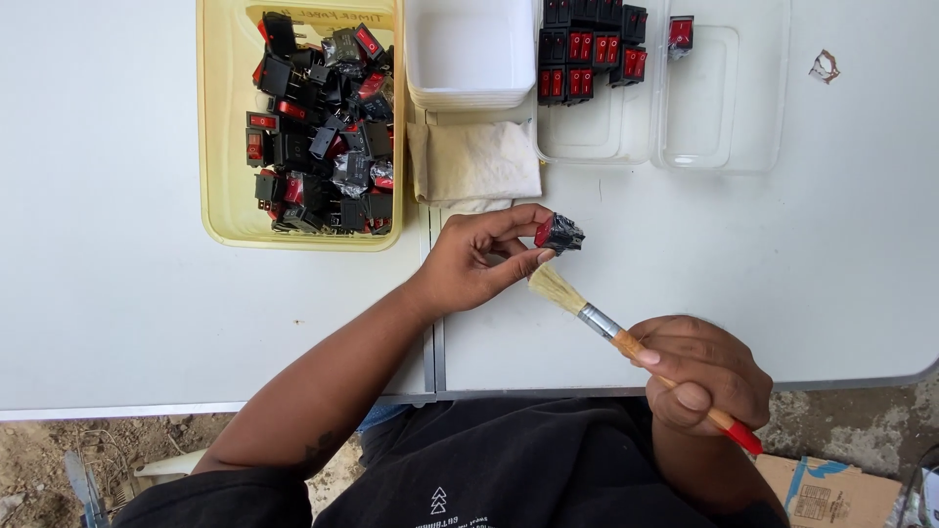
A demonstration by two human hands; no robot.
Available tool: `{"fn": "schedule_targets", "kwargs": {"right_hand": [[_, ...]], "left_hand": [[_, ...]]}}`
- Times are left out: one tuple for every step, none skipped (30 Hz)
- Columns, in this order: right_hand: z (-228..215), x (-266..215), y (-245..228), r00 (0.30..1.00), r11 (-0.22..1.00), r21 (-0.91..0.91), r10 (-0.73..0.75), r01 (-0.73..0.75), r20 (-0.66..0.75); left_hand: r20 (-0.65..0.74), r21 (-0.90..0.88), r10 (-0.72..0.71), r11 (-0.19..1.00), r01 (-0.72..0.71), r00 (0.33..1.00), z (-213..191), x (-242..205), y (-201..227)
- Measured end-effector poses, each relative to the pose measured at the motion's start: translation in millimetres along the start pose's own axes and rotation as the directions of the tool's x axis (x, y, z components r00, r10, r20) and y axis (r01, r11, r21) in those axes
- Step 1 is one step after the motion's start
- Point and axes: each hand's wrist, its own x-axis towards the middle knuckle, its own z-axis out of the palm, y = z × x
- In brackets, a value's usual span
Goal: The person uses a small brush to clean the surface of small black and red electronic components. They pick each component from a yellow bin, brush it, and place it into a clear plastic container. The process is repeated for several components.
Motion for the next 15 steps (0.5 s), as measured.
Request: {"fn": "schedule_targets", "kwargs": {"right_hand": [[-3.6,-5.1,4.0,1.0,1.0,-0.001,0.005,-0.005,0.0],[-7.4,-10.8,8.1,0.988,0.984,-0.1,0.146,-0.151,-0.057],[-10.9,-17.0,13.1,0.954,0.937,-0.192,0.271,-0.292,-0.127],[-9.4,-14.2,9.0,0.954,0.936,-0.195,0.271,-0.293,-0.13],[-7.8,-10.1,7.4,0.963,0.917,-0.3,0.231,-0.263,-0.141],[-6.1,-5.9,5.9,0.971,0.886,-0.401,0.189,-0.233,-0.147],[-11.3,-10.3,10.9,0.97,0.884,-0.403,0.194,-0.238,-0.147],[-16.5,-14.8,15.7,0.995,0.957,-0.275,0.093,-0.095,-0.018],[-21.2,-19.0,22.2,0.995,0.992,-0.122,-0.03,0.042,0.095],[-20.4,-17.9,18.3,0.995,0.991,-0.125,-0.03,0.042,0.095],[-18.0,-15.7,16.7,0.991,0.989,-0.134,-0.042,0.058,0.124],[-15.5,-13.4,15.1,0.987,0.987,-0.143,-0.053,0.075,0.152],[-18.6,-13.7,17.1,0.987,0.987,-0.144,-0.055,0.077,0.152],[-21.6,-14.2,19.2,0.986,0.986,-0.14,-0.065,0.087,0.154],[-26.0,-14.1,21.2,0.984,0.986,-0.135,-0.074,0.096,0.161]], "left_hand": [[0.001,-0.002,-0.005,1.0,0.005,1.0,-0.3,0.6,3.4],[0.008,0.009,-0.01,1.0,0.01,1.0,-0.3,1.2,6.2],[0.018,0.02,-0.01,1.0,0.01,1.0,-0.8,2.8,8.2],[0.021,0.02,-0.01,1.0,0.009,1.0,0.3,0.1,7.9],[0.021,-0.013,-0.013,1.0,0.013,1.0,0.5,-0.2,7.9],[0.021,-0.046,-0.016,0.999,0.017,1.0,0.6,-0.4,7.9],[0.023,-0.05,-0.02,0.999,0.021,1.0,3.0,-1.1,3.2],[-0.009,-0.102,0.009,0.995,-0.009,1.0,5.3,-2.1,-1.5],[-0.044,-0.15,0.04,0.988,-0.046,0.998,6.7,-1.6,-6.4],[-0.041,-0.151,0.041,0.987,-0.046,0.998,8.5,-2.8,-5.4],[-0.04,-0.142,0.037,0.989,-0.042,0.999,8.3,-2.3,-3.6],[-0.04,-0.133,0.033,0.99,-0.038,0.999,7.9,-2.0,-1.6],[-0.038,-0.132,0.035,0.99,-0.04,0.999,7.5,-1.5,-0.3],[-0.04,-0.132,0.04,0.99,-0.045,0.998,7.0,-1.1,0.8],[-0.044,-0.134,0.044,0.99,-0.05,0.998,7.7,-0.5,1.8]]}}
